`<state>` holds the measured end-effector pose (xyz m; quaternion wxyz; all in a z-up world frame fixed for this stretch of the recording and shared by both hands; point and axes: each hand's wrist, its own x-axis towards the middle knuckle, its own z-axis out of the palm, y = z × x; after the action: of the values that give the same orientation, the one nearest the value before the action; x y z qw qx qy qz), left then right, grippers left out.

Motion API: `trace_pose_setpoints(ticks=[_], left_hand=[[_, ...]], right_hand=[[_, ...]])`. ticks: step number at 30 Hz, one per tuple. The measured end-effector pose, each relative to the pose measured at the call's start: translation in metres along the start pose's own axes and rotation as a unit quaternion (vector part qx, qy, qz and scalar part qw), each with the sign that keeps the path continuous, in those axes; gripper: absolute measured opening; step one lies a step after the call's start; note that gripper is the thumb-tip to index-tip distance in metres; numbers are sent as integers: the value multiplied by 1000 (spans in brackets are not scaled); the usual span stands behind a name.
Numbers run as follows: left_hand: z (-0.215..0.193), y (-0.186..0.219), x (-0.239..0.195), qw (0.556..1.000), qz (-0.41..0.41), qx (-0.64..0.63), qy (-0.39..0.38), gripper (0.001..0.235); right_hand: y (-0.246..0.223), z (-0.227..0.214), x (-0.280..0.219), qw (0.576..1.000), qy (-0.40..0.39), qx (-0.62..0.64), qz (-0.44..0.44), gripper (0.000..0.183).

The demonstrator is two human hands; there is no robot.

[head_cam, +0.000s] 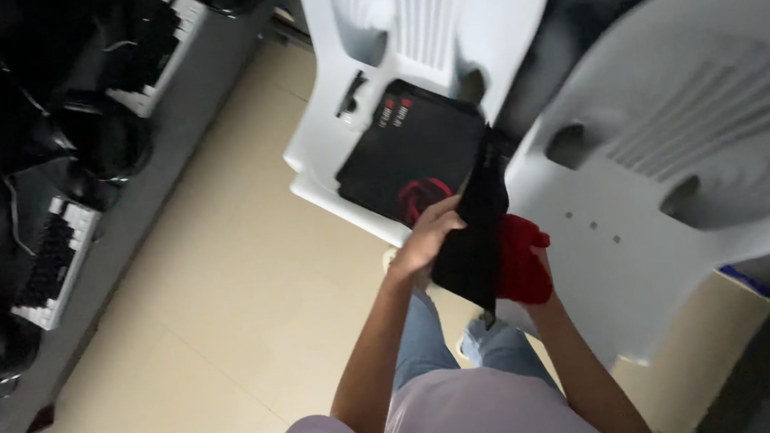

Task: The person sprays a cleaning solution onto a white plastic chair and wipes it with a red cloth. They then proceed to wipe a black mousepad placed on the chair seat, repeatedly cleaning the surface with the cloth.

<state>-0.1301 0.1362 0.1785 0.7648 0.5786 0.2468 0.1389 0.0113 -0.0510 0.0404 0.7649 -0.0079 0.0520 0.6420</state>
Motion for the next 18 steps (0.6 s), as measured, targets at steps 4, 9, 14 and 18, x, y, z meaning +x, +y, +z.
trace_pose_setpoints(ticks=[4,9,14,18], left_hand=[[-89,24,8,998,32,49,-16,39],[-190,25,38,985,-34,161,44,33],[-266,-25,60,923,-103,366,53,28],[-284,-58,66,916,-64,395,-16,33]], right_hand=[[-12,-43,42,989,116,-88,28,53],[5,9,110,898,319,-301,-12,62],[34,21,156,773,433,-448,-119,59],[24,-61,142,755,441,-460,-158,43]])
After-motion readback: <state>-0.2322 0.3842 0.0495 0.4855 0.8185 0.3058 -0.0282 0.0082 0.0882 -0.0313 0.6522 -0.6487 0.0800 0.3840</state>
